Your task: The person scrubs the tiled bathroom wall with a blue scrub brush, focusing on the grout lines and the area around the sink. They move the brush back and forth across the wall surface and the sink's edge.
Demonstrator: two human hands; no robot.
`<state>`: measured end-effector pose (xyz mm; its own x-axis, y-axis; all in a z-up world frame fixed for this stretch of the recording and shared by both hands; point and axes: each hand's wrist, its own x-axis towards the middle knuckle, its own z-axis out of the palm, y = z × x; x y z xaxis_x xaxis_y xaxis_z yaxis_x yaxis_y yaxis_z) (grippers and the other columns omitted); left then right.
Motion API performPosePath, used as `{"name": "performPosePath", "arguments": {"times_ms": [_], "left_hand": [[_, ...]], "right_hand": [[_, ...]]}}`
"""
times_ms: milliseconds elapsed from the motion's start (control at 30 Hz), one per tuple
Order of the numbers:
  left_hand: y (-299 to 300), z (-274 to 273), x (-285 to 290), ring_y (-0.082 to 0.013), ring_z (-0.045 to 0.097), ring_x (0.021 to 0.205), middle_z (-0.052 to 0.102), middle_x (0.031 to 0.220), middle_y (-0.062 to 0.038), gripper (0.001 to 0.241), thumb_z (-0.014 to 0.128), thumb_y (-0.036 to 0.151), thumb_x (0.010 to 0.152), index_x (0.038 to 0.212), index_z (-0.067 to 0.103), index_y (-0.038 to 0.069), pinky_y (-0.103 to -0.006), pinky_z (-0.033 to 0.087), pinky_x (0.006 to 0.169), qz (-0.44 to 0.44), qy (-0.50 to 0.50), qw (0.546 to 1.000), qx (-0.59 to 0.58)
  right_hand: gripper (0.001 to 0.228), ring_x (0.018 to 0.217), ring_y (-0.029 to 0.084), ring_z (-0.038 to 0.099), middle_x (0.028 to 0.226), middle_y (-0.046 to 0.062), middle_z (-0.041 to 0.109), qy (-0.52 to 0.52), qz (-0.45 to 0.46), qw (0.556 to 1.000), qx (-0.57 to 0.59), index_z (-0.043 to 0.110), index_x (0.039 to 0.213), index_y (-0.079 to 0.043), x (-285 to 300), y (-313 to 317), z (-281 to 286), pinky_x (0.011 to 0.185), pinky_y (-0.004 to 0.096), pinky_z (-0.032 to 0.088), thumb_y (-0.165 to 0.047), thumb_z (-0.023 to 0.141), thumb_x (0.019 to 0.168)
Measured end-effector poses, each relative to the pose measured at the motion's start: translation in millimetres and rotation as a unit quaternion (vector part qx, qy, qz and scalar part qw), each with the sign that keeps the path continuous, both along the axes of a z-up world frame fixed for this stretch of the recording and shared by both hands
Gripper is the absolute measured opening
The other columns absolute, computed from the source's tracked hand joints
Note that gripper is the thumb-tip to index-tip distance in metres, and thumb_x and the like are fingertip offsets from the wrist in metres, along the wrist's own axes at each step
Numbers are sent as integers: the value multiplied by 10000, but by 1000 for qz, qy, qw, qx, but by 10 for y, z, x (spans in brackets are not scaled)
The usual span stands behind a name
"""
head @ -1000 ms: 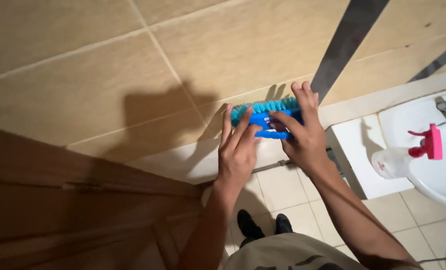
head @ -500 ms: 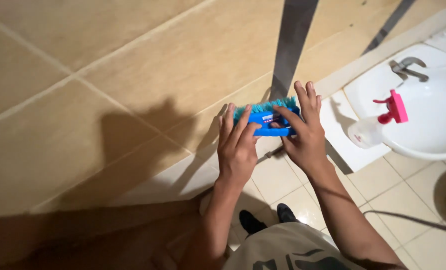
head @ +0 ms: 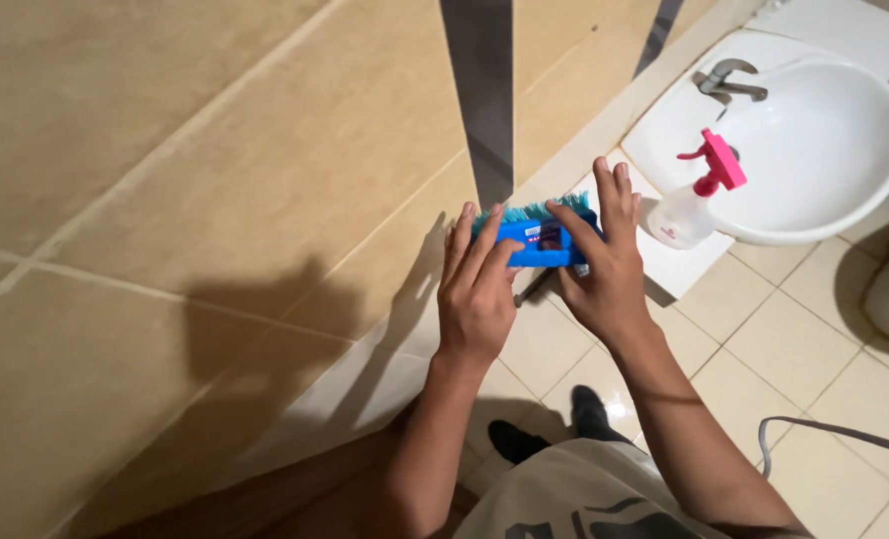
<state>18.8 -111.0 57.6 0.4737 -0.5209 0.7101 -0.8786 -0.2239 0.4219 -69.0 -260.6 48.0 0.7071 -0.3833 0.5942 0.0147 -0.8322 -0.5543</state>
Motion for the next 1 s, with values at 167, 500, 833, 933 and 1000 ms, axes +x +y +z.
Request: {"name": "performPosePath", "arguments": {"times_ms": [167, 500, 833, 933, 1000], "left_hand": [[-95, -36, -74, -444, 480, 1444, 589, 1465, -157, 174, 717, 1, 905, 1075, 683, -2, -609, 376, 1204, -12, 19, 1000, 17], [-654, 91, -331, -421, 476, 1465, 569, 1489, -130, 201, 703, -18, 923, 1122, 683, 1, -563, 407, 1215, -46, -11, 999, 23], [-1521, 400, -804, -415, 448, 1462, 568, 1483, -119, 241, 722, 3, 894, 1134, 697, 6, -597, 372, 1196, -96, -13, 995, 0], [-1755, 473, -967, -413, 451, 1470, 576, 1479, -110, 234, 720, -28, 873, 1101, 695, 18, -595, 376, 1202, -101, -19, 995, -4], [-1898, 520, -1087, -413, 453, 1468, 583, 1475, -116, 249, 734, -40, 855, 1093, 694, 23, -592, 380, 1204, -109, -15, 994, -20]], "right_hand": [[643, 1605, 469, 165, 1704, 214, 249, 12, -13, 1000, -5, 679, 1349, -122, -124, -108, -45, 1278, 641, 193, 32, 729, 726], [648, 1596, 483, 168, 1712, 228, 215, -3, -37, 999, -6, 659, 1362, -122, -501, -628, 185, 1272, 657, 182, -15, 734, 727], [664, 1583, 495, 199, 1707, 210, 233, 1, -82, 996, -26, 639, 1410, -156, -1049, -1456, 443, 1224, 683, 215, -107, 816, 771], [742, 1562, 499, 207, 1696, 212, 222, -4, -78, 996, -36, 620, 1413, -174, -1241, -1665, 608, 1205, 698, 223, -122, 835, 705], [742, 1562, 503, 205, 1698, 220, 217, 1, -77, 996, -47, 618, 1412, -186, -1366, -1810, 675, 1200, 698, 231, -134, 858, 712]]}}
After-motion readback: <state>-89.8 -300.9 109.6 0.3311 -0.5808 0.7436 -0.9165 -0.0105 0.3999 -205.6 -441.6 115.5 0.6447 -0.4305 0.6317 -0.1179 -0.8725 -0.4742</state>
